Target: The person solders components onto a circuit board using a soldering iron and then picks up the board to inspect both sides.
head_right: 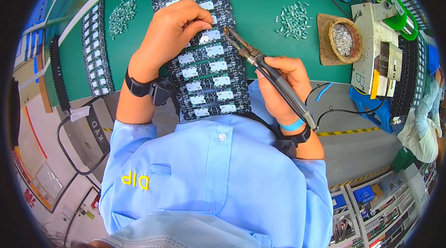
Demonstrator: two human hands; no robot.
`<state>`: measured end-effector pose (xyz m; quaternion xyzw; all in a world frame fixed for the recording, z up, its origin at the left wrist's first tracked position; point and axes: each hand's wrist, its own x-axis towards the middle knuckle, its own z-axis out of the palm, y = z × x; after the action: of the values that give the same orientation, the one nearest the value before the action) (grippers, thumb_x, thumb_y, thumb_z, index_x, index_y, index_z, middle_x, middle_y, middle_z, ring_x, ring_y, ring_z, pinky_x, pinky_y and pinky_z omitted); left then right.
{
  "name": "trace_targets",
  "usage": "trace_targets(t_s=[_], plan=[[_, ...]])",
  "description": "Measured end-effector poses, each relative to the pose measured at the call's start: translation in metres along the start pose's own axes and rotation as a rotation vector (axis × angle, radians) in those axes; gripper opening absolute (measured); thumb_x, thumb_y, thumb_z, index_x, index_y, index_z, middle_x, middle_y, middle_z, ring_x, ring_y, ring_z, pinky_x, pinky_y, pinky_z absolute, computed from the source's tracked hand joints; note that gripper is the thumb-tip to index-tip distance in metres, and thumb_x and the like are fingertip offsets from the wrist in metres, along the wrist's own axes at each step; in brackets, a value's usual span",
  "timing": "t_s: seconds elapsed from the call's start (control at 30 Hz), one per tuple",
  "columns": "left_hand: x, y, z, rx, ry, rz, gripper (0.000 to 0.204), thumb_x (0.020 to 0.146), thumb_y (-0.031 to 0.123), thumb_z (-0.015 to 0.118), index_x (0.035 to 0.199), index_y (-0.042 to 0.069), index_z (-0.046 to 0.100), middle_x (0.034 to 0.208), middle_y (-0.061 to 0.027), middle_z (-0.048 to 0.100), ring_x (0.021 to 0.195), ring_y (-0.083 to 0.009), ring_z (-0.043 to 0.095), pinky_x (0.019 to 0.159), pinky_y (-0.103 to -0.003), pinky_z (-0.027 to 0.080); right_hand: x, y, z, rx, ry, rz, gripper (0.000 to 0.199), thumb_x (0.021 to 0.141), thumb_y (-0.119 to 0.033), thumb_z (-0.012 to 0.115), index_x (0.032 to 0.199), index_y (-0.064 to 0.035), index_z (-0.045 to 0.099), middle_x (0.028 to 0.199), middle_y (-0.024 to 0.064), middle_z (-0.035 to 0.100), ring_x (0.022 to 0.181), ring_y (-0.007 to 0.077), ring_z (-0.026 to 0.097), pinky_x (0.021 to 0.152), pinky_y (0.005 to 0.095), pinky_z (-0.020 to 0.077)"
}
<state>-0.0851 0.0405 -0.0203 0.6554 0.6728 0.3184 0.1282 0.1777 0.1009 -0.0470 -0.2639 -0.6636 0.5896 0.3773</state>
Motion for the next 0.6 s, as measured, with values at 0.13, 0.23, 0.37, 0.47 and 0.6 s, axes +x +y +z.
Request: trace_targets(t_s=[0.13, 0.23, 0.37, 0.47, 0.6], plan=[[-0.0002, -0.0016, 0.0005, -0.035, 0.035, 0.029, 0.01, 0.079, 0.005, 0.074, 0.089, 0.006, 0.07, 0.079, -0.0067, 0.063, 0.067, -0.0212, 0.06, 0.059, -0.031, 0.047, 0.0001, -0.0025, -0.0003, 0.007, -0.01, 0.015, 0.027, 0.086, 0.006, 0.065, 0.11, 0.0009, 0.054, 0.093, 0.0142, 0.068, 0.082, 0.0146, 0.066, 0.071, 0.0237, 0.0517], [-0.0008, -0.0012, -0.0002, -0.05, 0.026, 0.013, 0.011, 0.079, 0.005, 0.075, 0.089, 0.006, 0.07, 0.078, -0.0061, 0.062, 0.066, -0.0189, 0.059, 0.057, -0.03, 0.047, 0.0006, -0.0041, 0.0012, -0.01, -0.019, 0.021, 0.027, 0.086, 0.007, 0.064, 0.111, 0.0009, 0.054, 0.093, 0.0142, 0.068, 0.082, 0.0142, 0.066, 0.071, 0.0233, 0.0516], [-0.0004, -0.0002, -0.001, -0.066, 0.002, -0.02, 0.012, 0.078, 0.005, 0.076, 0.089, 0.006, 0.07, 0.078, -0.0048, 0.061, 0.064, -0.0155, 0.058, 0.057, -0.028, 0.046, 0.0017, -0.0047, 0.0039, 0.003, -0.036, -0.011, 0.026, 0.087, 0.007, 0.064, 0.11, 0.0012, 0.055, 0.093, 0.0144, 0.068, 0.082, 0.0138, 0.066, 0.07, 0.0232, 0.0518], [0.0006, 0.0036, -0.0028, -0.056, -0.026, -0.085, 0.011, 0.077, 0.011, 0.076, 0.085, 0.007, 0.07, 0.077, -0.0071, 0.064, 0.07, -0.0244, 0.063, 0.061, -0.034, 0.049, 0.0029, -0.0036, 0.003, -0.005, -0.031, 0.056, 0.026, 0.087, 0.007, 0.065, 0.11, 0.0016, 0.055, 0.094, 0.0142, 0.068, 0.083, 0.0142, 0.066, 0.073, 0.0241, 0.0523], [0.0011, 0.0045, -0.0025, -0.059, -0.041, -0.092, 0.011, 0.076, 0.01, 0.076, 0.084, 0.007, 0.069, 0.075, -0.0064, 0.063, 0.068, -0.023, 0.062, 0.06, -0.033, 0.049, 0.0039, -0.0029, 0.0061, -0.009, -0.072, 0.002, 0.026, 0.086, 0.008, 0.065, 0.109, 0.0016, 0.057, 0.095, 0.0137, 0.067, 0.085, 0.0141, 0.066, 0.075, 0.025, 0.0524]])
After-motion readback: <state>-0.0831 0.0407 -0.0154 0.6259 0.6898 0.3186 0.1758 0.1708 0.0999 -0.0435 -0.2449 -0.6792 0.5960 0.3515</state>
